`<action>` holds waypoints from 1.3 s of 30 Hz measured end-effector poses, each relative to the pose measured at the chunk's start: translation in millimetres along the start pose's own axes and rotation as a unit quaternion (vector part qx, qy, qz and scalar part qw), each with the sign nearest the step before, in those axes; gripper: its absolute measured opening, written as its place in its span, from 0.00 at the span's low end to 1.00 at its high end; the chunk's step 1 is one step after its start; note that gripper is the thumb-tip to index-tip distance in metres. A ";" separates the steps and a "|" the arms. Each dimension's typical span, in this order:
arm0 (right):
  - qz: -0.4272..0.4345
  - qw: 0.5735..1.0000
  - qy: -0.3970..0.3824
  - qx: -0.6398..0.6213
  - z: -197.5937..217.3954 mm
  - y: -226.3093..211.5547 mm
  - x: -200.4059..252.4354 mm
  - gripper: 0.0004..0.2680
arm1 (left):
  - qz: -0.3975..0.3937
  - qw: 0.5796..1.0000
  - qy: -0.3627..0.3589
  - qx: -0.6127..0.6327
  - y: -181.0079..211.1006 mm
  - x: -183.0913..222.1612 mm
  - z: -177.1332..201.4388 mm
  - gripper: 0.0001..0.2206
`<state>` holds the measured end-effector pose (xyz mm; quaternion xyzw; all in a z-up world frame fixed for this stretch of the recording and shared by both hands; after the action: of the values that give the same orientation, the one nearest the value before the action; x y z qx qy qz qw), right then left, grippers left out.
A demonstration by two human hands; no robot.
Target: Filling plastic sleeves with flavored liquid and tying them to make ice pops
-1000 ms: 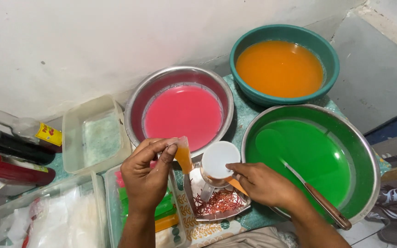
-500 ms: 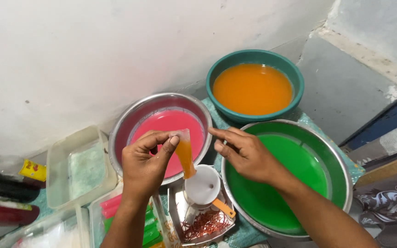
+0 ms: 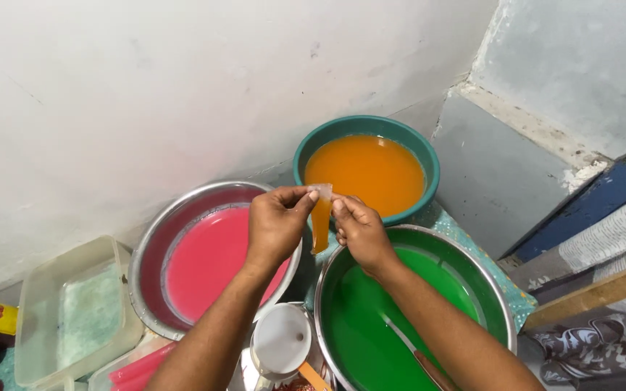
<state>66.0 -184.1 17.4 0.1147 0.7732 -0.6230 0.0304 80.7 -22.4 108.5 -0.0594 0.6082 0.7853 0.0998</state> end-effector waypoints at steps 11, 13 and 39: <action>-0.103 0.993 0.057 -0.011 9.0 44.9 -30.4 0.11 | 0.060 0.996 -0.003 -0.066 -56.1 -39.6 -37.4 0.06; -0.118 0.991 0.066 -0.015 9.7 51.0 -36.7 0.10 | 0.053 0.996 -0.004 -0.069 -59.0 -45.6 -40.2 0.06; -0.181 0.973 0.091 0.109 21.6 47.6 -64.4 0.15 | 0.095 0.965 -0.107 -0.219 -88.0 -112.2 -90.6 0.08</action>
<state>136.7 -204.6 -20.6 0.0322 0.7084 -0.6853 -0.1660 207.4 -98.3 26.7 0.0623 0.4097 0.9071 0.0735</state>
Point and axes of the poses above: each hand's wrist, its own x-axis away from the middle knuckle, its own z-axis out of the back of the hand, y = z × x, the point moved 6 cm from there along -x, towards the middle knuckle, and after that the axes turned 2 degrees about -y, right-handed, at the moved point
